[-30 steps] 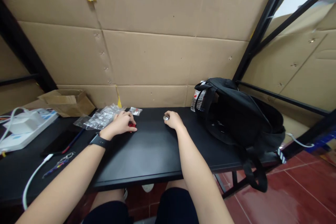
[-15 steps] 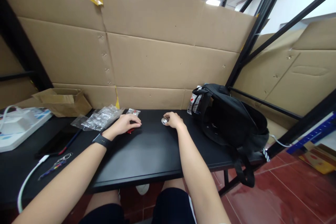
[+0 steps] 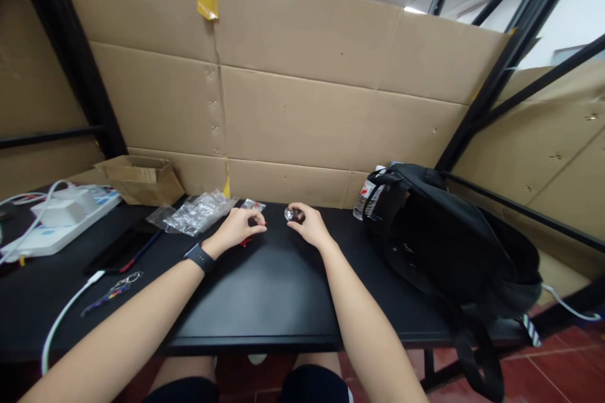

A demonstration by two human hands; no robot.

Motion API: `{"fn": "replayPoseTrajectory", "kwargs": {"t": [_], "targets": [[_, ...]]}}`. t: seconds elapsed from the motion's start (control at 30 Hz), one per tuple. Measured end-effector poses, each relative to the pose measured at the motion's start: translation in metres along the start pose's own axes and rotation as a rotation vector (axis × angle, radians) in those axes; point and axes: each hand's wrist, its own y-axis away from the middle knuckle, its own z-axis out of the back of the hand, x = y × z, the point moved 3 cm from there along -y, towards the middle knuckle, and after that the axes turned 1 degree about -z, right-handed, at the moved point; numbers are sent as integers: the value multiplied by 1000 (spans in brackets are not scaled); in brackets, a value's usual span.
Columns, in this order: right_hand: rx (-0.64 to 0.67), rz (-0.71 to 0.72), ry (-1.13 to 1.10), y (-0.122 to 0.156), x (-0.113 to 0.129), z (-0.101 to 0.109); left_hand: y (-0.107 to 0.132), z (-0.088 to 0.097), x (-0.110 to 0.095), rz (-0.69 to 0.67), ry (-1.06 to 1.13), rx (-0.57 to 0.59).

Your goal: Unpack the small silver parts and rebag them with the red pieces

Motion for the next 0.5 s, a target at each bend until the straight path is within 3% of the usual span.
{"fn": "replayPoseTrajectory", "kwargs": {"t": [0.17,0.3,0.4,0.5], "targets": [[87,-94,-302,4,5,-14,1,0,-1,28,-4,-65],[113,-171,-448,9,14,-25,2,0,-5,65,-60,-29],[98,-159,-525,12,24,-31,2,0,-12,54,-115,-12],[89,-130,-561,14,32,-35,2,2,-20,36,-167,-88]]}}
